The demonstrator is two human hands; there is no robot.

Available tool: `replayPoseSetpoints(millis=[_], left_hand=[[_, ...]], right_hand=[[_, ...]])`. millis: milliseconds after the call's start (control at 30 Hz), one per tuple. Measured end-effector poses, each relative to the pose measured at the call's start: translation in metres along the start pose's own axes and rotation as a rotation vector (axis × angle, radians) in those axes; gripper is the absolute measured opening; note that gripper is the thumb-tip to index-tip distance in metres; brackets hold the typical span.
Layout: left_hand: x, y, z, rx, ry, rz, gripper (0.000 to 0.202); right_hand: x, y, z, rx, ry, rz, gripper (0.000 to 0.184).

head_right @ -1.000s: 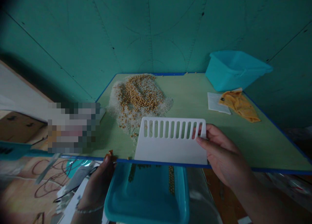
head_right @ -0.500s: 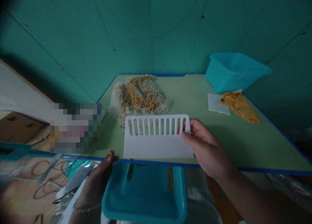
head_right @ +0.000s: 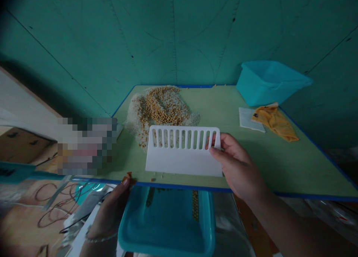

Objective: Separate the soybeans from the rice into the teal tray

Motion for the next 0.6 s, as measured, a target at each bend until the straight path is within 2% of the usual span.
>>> replayPoseSetpoints(millis=[133,333,600], left_hand=[[0.0001,-0.0019,0.0010,-0.004,0.006,0.035,0.028],[-0.0002,-0.0022,0.0039,0.015,0.034,0.042,0.025],[-0.0024,0.0010,0.0043,0.086,0.049,0.080,0.029]], right_hand=[[0.0018,-0.0022,-0.0001,-0.017,-0.016,0.006,0.014],[0.0060,-0.0031,0.0027,-0.040,-0.035,-0.011,0.014],[0.0088,-0.0016,0.0014,-0.086,-0.027,-0.022,0.018]])
Point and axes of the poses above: each hand's wrist, its own z-axis away from the middle knuckle, its own y-axis out of the back of the hand, x = y × z, the point moved 8 cm from there along -z, towards the middle knuckle, and after that the axes turned 7 degrees about -y, right-handed, at the moved point
